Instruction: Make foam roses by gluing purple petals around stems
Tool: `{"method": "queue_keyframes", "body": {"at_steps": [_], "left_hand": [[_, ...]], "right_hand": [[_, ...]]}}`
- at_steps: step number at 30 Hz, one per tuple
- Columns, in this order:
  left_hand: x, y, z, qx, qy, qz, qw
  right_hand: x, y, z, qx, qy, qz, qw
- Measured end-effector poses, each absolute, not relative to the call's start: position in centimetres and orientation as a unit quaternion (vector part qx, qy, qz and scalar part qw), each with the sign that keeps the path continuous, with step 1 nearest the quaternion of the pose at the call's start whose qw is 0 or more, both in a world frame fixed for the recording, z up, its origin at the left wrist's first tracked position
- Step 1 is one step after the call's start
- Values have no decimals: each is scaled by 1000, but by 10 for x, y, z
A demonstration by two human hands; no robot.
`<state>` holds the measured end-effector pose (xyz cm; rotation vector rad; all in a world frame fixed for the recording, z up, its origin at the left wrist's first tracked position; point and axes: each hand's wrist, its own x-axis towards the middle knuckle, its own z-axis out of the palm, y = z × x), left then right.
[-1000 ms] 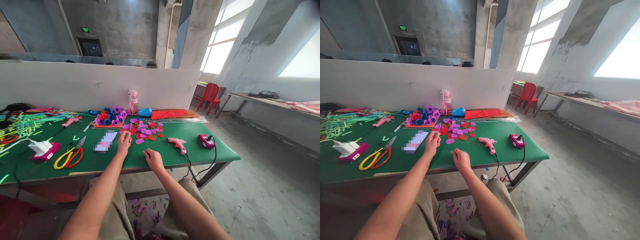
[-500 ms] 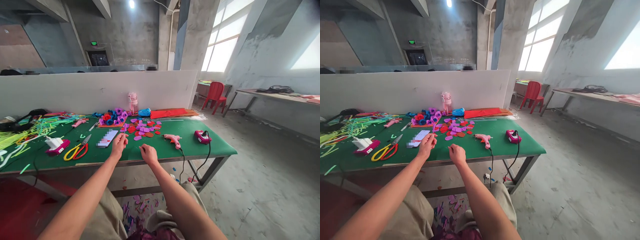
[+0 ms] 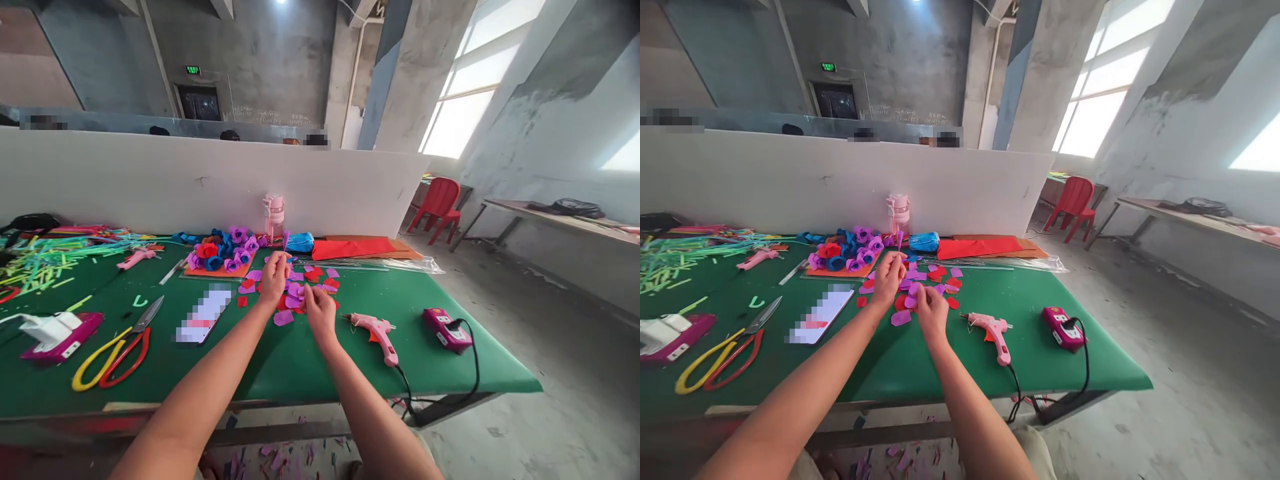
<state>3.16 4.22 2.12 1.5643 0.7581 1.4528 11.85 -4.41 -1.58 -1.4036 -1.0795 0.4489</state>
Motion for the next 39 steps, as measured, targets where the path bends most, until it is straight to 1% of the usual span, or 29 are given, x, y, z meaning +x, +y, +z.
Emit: {"method": "queue_keyframes", "body": {"at_steps": [3,5,7,9,14,20,28,31,35,39], "left_hand": [[34,49,4,622,324,588,402],[31,48,-4,633,332,573,400],[27,47,-7,637,333,568,401],[22,48,-6,619,344,582,399],[14,56,-8,588,383,595,391],[9,62,-15,602,383,598,366],[12,64,-28,632,387,583,333],[14,61,-24,645,379,576,329],[9,49,-13,664,365,562,331],[-2,43,-12,695,372,553,271]], "right_hand": [[126,2,-9,-598,-446,153,648],[130,15,-16,-603,-466,134,633],[134,16,-26,-612,-510,125,591],[139,11,-35,-622,-526,121,567],[151,2,-41,-652,-463,119,589],[149,3,-45,-664,-478,133,560],[142,2,-54,-655,-504,86,556],[143,3,-53,-640,-540,90,539],[146,6,-51,-654,-566,67,497],[147,10,-49,-665,-587,55,459]]}}
